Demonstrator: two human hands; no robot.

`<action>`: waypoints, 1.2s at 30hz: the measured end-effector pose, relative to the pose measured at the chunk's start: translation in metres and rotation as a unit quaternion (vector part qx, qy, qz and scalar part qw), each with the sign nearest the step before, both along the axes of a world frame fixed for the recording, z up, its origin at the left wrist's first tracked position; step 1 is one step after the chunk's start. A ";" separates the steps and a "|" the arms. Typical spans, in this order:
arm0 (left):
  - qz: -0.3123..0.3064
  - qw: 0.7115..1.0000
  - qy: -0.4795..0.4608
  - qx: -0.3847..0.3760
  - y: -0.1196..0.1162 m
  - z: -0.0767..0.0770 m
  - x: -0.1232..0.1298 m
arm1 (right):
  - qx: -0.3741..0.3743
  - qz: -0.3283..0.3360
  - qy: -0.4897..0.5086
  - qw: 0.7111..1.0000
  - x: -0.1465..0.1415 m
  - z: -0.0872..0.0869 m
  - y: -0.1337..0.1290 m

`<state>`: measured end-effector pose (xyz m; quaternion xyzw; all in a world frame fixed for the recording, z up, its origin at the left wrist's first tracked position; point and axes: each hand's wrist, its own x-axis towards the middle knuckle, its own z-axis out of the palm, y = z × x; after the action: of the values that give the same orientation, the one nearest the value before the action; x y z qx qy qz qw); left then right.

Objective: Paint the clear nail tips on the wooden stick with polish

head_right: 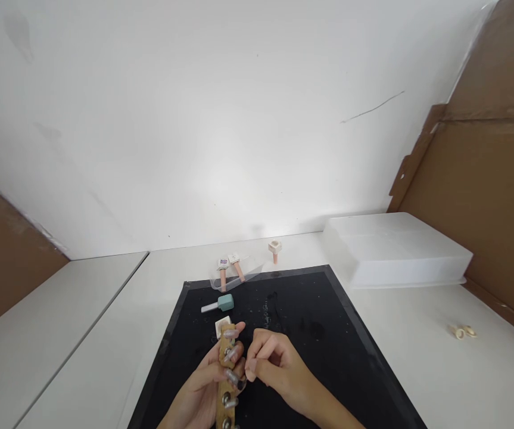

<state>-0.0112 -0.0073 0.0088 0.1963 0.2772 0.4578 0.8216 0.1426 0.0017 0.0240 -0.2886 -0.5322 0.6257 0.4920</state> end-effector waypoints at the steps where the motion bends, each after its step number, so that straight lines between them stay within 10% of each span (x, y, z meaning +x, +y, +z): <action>1: 0.001 1.000 0.004 -0.004 0.000 0.001 0.000 | 0.009 -0.001 0.001 1.000 0.000 -0.001 0.000; 36: 0.004 1.000 0.000 -0.018 0.000 0.002 0.000 | 0.049 0.023 -0.004 0.999 0.002 -0.004 0.002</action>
<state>-0.0112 -0.0073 0.0104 0.1802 0.2859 0.4565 0.8230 0.1442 0.0041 0.0203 -0.2548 -0.5704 0.6089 0.4888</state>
